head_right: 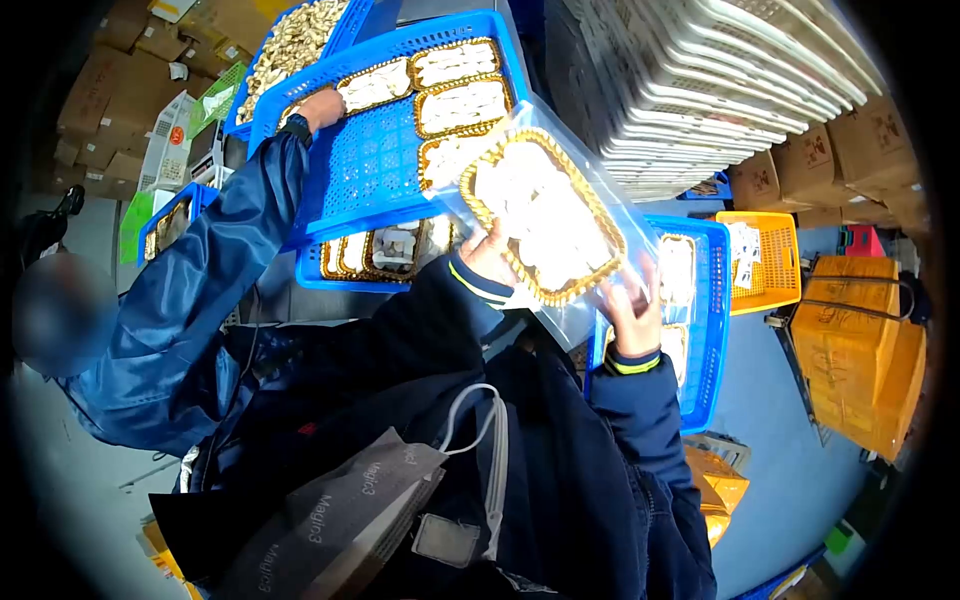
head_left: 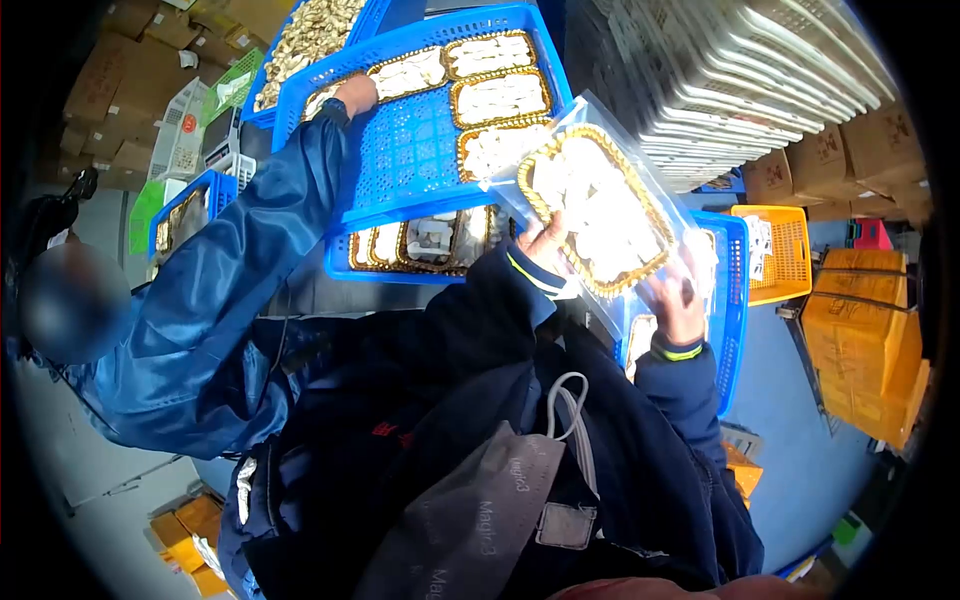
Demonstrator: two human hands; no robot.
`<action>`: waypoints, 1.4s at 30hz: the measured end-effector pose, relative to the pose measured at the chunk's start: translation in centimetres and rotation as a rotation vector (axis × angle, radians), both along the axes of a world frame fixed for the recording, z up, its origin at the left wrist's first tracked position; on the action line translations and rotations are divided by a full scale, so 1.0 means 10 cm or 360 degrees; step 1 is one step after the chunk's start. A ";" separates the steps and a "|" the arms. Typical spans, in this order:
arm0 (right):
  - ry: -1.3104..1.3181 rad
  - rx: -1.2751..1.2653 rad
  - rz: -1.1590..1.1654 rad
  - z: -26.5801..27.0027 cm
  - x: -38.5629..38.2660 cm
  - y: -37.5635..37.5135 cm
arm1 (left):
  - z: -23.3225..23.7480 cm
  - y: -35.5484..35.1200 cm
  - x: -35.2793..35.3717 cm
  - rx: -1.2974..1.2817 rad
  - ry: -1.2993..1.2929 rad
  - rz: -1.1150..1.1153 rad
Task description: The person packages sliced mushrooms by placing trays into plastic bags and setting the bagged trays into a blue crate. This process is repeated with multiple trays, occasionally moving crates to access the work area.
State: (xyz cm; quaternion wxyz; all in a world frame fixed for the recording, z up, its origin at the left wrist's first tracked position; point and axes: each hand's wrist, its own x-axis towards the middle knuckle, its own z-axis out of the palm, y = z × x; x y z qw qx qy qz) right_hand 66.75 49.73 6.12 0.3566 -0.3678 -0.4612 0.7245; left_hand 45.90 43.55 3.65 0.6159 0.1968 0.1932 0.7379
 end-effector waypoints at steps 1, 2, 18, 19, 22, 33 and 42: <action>-0.0099 0.0126 0.0070 -0.09 -0.08 -0.01 | -0.07 -0.09 -0.06 0.0016 0.0410 0.0098; -0.0210 0.0255 0.0119 -0.17 -0.13 0.01 | -0.24 -0.19 -0.16 0.0051 0.1450 0.0400; -0.0584 0.0033 -0.0936 -0.61 0.78 0.03 | -0.23 -0.68 -0.59 -0.0756 0.0365 -0.0470; -0.0492 0.0071 -0.1029 -0.75 0.92 0.07 | -0.16 -0.70 -0.62 -0.0858 0.0441 -0.0462; -0.0423 0.0015 -0.1247 -1.48 1.29 0.12 | -0.64 -0.98 -0.87 -0.0492 0.0313 -0.0481; -0.0613 -0.0767 -0.1215 -3.38 1.12 0.37 | -0.78 -1.12 -0.57 -0.0742 0.0149 -0.0498; -0.1117 -0.0848 -0.0193 -4.48 1.63 0.83 | -0.80 -1.19 -0.52 -0.0838 0.0037 -0.0359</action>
